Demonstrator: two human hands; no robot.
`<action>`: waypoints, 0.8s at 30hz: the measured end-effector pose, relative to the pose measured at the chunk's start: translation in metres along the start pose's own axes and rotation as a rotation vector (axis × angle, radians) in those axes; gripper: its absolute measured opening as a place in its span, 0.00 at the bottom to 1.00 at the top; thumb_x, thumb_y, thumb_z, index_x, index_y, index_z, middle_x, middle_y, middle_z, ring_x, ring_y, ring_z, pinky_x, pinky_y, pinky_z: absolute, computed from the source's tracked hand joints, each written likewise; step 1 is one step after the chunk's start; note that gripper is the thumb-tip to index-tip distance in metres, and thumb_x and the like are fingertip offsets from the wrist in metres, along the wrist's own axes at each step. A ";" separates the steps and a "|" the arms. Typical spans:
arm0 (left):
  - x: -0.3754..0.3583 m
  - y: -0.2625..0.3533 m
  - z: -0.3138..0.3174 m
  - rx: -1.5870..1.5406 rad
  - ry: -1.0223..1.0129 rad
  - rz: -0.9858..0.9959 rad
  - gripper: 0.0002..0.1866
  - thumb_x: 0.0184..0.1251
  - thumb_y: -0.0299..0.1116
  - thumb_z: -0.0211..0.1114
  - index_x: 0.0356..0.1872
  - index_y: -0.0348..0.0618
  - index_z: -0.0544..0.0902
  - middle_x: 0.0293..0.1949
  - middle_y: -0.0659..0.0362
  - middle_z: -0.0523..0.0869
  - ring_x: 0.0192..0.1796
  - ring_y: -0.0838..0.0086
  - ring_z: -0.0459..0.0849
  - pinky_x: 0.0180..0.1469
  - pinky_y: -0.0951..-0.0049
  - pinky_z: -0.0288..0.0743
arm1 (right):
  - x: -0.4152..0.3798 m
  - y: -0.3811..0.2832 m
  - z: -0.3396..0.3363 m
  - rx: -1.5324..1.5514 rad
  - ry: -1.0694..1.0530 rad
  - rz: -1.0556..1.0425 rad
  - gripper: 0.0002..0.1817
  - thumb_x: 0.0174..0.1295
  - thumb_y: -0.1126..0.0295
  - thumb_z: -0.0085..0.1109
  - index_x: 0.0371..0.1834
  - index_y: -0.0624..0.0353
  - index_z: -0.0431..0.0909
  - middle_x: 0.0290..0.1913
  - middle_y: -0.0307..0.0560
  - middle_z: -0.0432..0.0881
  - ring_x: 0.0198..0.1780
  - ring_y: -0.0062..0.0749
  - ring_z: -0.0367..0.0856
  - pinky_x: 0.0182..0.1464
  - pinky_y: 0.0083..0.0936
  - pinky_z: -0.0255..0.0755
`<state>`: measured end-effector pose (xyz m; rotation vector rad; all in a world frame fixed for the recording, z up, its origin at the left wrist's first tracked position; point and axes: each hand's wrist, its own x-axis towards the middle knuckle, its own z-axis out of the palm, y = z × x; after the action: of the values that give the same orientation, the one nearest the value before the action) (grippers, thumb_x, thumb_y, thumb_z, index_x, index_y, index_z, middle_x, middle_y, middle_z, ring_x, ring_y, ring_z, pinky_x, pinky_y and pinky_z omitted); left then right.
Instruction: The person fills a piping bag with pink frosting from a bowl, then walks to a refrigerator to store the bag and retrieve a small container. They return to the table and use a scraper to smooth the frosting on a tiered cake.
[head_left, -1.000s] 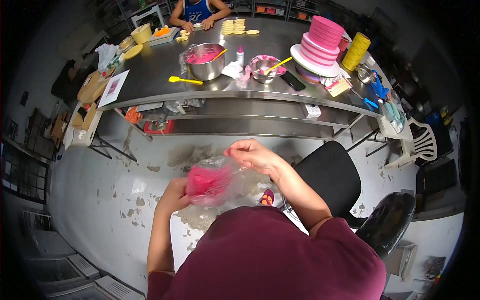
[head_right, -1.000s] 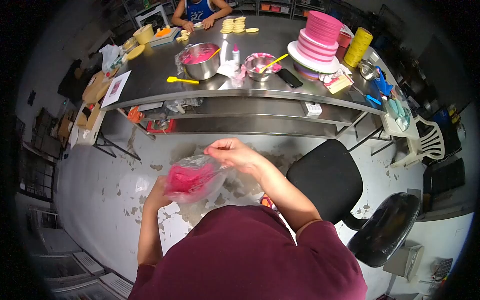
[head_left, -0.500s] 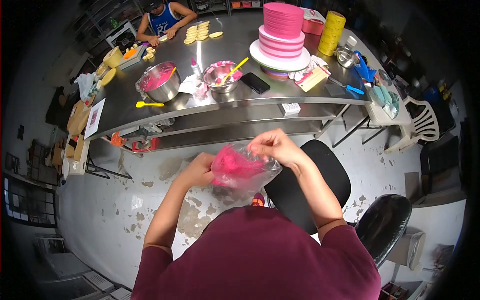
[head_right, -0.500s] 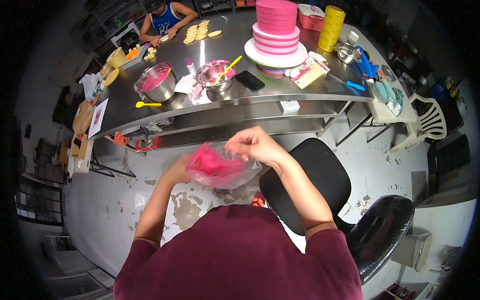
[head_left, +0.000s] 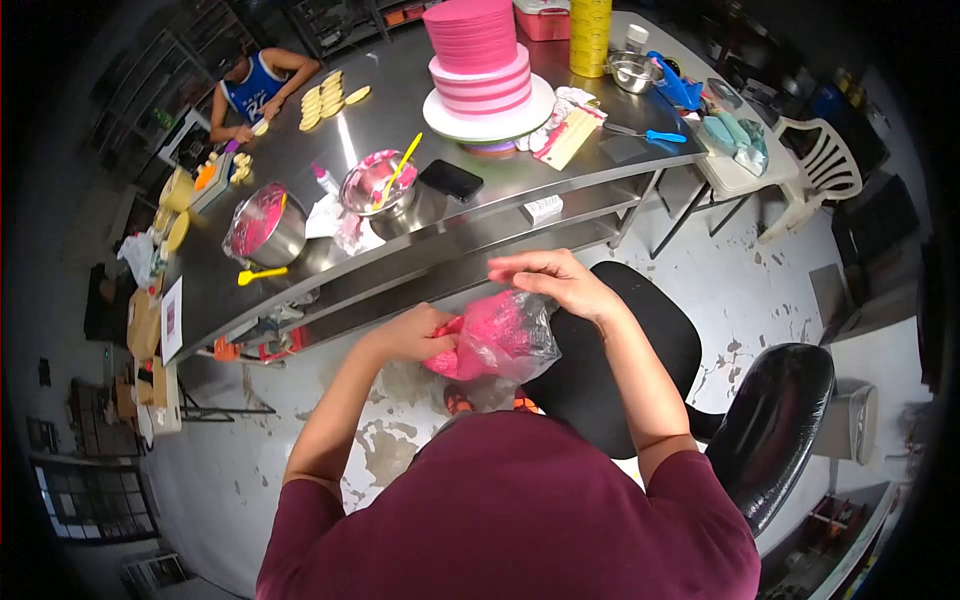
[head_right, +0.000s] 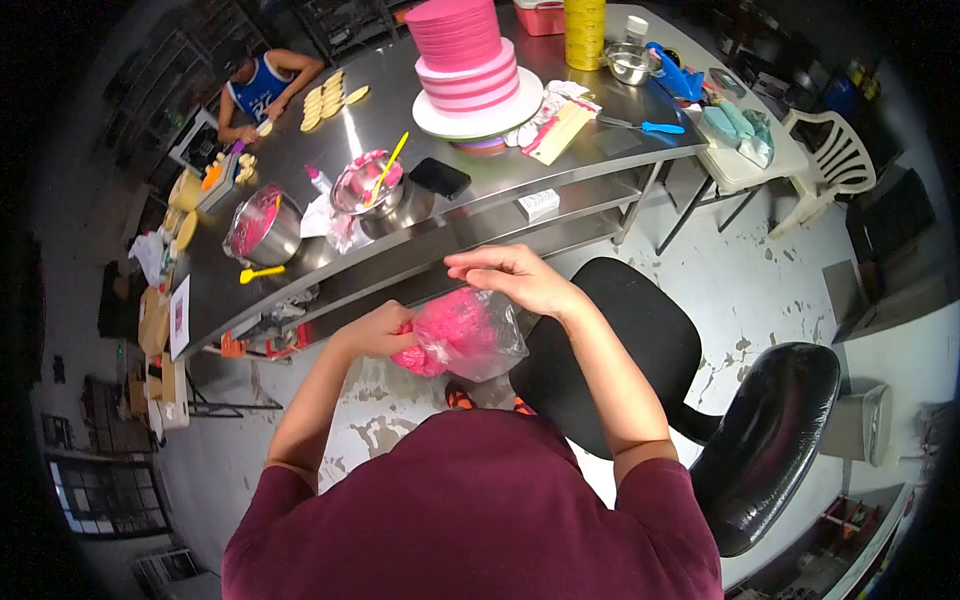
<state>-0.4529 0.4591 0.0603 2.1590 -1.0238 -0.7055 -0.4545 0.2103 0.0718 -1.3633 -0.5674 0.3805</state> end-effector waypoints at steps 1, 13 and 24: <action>0.004 -0.001 -0.005 0.069 -0.023 -0.022 0.14 0.52 0.40 0.54 0.25 0.37 0.75 0.19 0.46 0.76 0.21 0.57 0.74 0.27 0.64 0.67 | 0.007 -0.003 -0.001 -0.138 -0.048 -0.006 0.18 0.56 0.67 0.51 0.50 0.59 0.71 0.42 0.47 0.77 0.44 0.28 0.74 0.48 0.23 0.65; 0.038 -0.046 -0.045 0.361 -0.064 -0.115 0.21 0.57 0.50 0.49 0.26 0.41 0.78 0.24 0.47 0.79 0.31 0.54 0.78 0.36 0.60 0.71 | 0.080 0.032 0.052 -1.762 -0.322 0.345 0.41 0.29 0.53 0.67 0.50 0.64 0.66 0.38 0.50 0.76 0.51 0.42 0.68 0.63 0.54 0.34; 0.074 -0.125 -0.054 0.044 -0.095 0.116 0.16 0.60 0.39 0.52 0.37 0.35 0.76 0.26 0.49 0.80 0.27 0.69 0.77 0.33 0.73 0.69 | 0.099 0.020 0.058 -1.877 -0.009 0.209 0.55 0.27 0.50 0.67 0.61 0.62 0.52 0.47 0.50 0.69 0.62 0.43 0.55 0.63 0.53 0.36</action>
<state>-0.3159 0.4779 -0.0104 2.1014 -1.2140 -0.7425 -0.4075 0.3168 0.0744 -3.2229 -0.7902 -0.1294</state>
